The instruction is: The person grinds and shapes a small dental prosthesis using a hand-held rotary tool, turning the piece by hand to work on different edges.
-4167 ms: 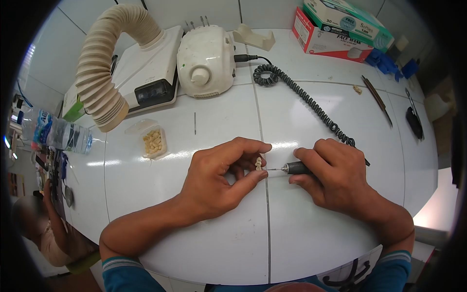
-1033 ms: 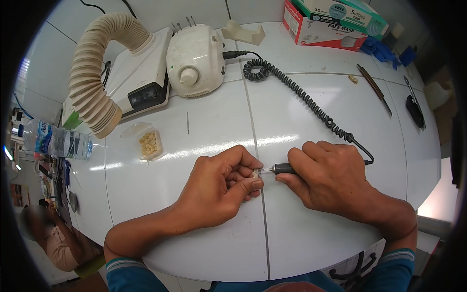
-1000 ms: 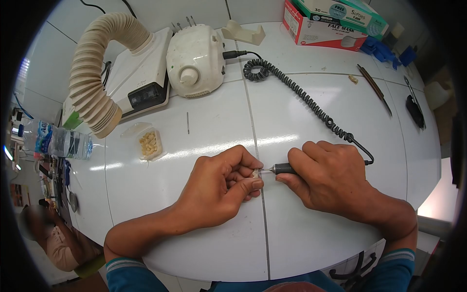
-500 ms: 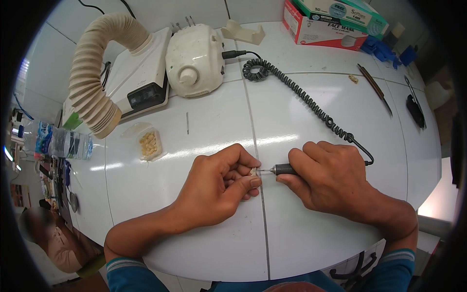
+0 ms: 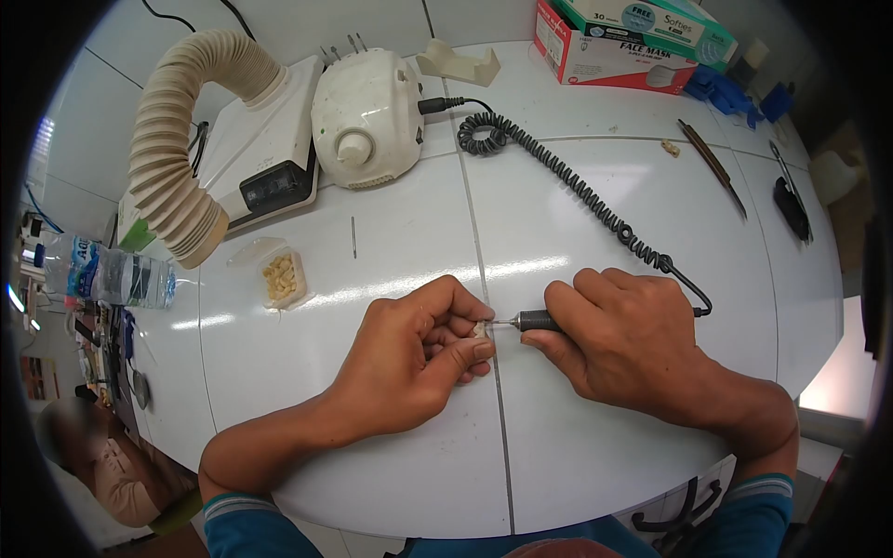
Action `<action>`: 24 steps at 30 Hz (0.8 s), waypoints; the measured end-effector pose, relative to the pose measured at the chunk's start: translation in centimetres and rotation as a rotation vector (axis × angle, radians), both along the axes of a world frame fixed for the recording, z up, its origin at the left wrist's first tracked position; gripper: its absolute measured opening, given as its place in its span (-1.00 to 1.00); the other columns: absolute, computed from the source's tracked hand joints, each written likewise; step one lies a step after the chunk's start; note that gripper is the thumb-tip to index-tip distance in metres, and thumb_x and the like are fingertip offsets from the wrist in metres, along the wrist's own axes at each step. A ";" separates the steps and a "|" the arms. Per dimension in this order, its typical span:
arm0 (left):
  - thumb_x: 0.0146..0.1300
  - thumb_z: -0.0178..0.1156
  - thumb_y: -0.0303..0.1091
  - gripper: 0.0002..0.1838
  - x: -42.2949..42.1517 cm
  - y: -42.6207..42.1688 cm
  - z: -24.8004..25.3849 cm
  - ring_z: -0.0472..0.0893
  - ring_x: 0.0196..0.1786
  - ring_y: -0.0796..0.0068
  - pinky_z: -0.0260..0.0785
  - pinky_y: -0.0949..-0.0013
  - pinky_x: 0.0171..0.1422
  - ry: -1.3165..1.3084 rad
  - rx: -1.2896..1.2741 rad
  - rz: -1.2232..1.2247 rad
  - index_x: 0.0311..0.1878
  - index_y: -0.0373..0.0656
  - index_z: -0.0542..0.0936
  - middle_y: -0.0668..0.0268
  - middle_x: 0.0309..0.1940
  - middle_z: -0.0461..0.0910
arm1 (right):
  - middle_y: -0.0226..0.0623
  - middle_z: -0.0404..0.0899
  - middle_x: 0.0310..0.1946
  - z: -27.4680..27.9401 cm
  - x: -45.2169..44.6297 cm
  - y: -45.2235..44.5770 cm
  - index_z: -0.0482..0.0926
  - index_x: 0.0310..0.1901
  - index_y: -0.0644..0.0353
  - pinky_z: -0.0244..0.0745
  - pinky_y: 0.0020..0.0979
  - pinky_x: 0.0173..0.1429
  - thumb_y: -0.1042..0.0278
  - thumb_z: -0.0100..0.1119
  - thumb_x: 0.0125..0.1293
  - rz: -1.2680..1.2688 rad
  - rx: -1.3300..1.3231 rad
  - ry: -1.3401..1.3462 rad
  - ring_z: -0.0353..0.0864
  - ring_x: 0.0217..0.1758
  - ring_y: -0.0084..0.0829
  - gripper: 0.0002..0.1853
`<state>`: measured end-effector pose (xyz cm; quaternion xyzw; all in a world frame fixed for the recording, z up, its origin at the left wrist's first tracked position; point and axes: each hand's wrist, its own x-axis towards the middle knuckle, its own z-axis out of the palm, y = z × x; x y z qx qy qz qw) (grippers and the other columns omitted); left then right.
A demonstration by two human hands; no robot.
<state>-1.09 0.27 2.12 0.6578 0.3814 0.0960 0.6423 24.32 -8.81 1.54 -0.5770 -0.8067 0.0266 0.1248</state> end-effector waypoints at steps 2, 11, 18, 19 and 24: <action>0.69 0.36 -0.54 -0.77 0.0 0.0 0.0 0.88 0.00 0.47 0.76 0.42 0.05 -0.002 0.002 -0.004 0.25 -0.44 0.61 0.12 -0.05 0.84 | -0.37 0.55 -0.47 0.0 0.0 0.0 0.62 -0.27 0.06 0.43 -0.20 -0.46 -0.09 0.51 0.57 0.002 -0.005 -0.001 0.67 -0.49 -0.31 -0.57; 0.69 0.35 -0.55 -0.78 -0.1 0.0 -0.2 0.88 0.00 0.48 0.76 0.43 0.04 -0.007 0.007 -0.005 0.25 -0.43 0.61 0.13 -0.06 0.84 | -0.39 0.58 -0.50 0.3 0.1 0.2 0.62 -0.29 0.05 0.43 -0.26 -0.53 -0.09 0.50 0.59 0.030 0.006 -0.023 0.68 -0.54 -0.38 -0.57; 0.68 0.35 -0.56 -0.78 0.0 0.0 0.0 0.88 -0.01 0.48 0.76 0.43 0.04 -0.003 0.004 -0.006 0.24 -0.45 0.62 0.12 -0.07 0.84 | -0.39 0.56 -0.50 0.2 0.2 0.2 0.62 -0.29 0.05 0.42 -0.26 -0.53 -0.09 0.51 0.59 0.034 0.022 -0.019 0.66 -0.55 -0.39 -0.57; 0.68 0.35 -0.57 -0.78 0.1 0.0 0.1 0.88 -0.01 0.48 0.76 0.43 0.04 -0.002 0.001 -0.004 0.24 -0.45 0.62 0.12 -0.07 0.84 | -0.39 0.56 -0.50 0.1 0.2 0.2 0.62 -0.29 0.05 0.42 -0.26 -0.54 -0.09 0.51 0.59 0.034 0.025 -0.017 0.66 -0.55 -0.39 -0.57; 0.67 0.35 -0.57 -0.78 0.1 0.0 0.0 0.88 -0.01 0.48 0.76 0.43 0.04 0.001 0.012 -0.005 0.24 -0.45 0.62 0.12 -0.08 0.84 | -0.39 0.56 -0.51 0.1 0.1 0.2 0.62 -0.29 0.06 0.42 -0.26 -0.54 -0.09 0.51 0.58 0.034 0.020 -0.018 0.66 -0.56 -0.39 -0.57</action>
